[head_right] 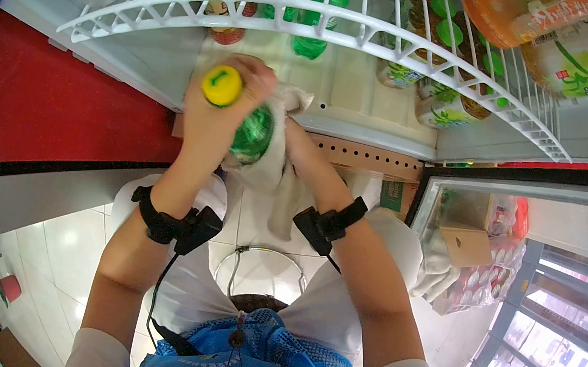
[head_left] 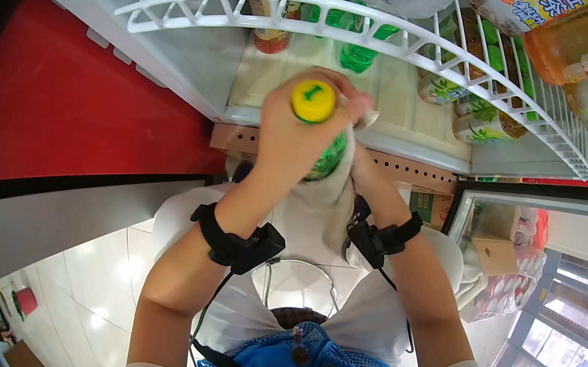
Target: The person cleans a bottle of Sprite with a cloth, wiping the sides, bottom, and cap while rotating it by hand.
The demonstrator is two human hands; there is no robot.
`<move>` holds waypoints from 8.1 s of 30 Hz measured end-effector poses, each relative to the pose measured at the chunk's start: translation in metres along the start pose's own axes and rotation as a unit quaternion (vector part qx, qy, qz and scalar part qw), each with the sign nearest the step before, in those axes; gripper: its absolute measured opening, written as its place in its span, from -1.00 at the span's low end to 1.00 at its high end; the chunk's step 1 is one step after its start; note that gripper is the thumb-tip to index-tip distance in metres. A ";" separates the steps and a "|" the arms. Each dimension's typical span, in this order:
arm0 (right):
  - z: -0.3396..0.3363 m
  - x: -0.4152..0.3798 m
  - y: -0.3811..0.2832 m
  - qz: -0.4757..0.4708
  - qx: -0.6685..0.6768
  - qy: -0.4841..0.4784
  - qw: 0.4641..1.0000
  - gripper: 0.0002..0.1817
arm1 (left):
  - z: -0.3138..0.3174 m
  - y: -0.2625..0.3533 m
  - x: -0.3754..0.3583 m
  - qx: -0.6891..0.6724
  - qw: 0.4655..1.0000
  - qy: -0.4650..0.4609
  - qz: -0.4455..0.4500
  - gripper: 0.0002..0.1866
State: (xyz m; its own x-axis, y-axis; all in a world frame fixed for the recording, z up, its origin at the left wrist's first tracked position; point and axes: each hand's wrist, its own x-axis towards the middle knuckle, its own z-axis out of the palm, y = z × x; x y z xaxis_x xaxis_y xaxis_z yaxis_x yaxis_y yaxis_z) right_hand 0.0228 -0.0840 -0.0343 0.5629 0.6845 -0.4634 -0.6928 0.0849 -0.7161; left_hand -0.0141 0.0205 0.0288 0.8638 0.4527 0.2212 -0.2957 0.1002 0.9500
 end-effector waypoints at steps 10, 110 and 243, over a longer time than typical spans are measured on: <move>-0.032 0.020 0.035 0.068 0.230 0.001 0.971 -0.55 | -0.013 0.010 0.010 0.005 0.983 0.184 0.013 -0.82; 0.023 -0.013 -0.015 -0.249 -0.254 0.207 0.911 -0.74 | 0.005 -0.027 0.002 0.078 0.991 0.012 -0.104 -0.68; -0.013 0.005 0.072 -0.274 -0.011 0.172 0.946 -0.71 | 0.018 -0.030 -0.008 0.080 0.996 0.010 -0.030 -0.46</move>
State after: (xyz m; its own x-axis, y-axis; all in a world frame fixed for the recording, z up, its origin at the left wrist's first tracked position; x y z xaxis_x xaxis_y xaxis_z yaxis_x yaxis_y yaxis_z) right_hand -0.0184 -0.0834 -0.0946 0.9509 0.2660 -0.1581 -0.2463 0.3414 -0.9071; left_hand -0.0044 -0.0019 0.0022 0.8690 0.4684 0.1594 -0.1731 -0.0140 0.9848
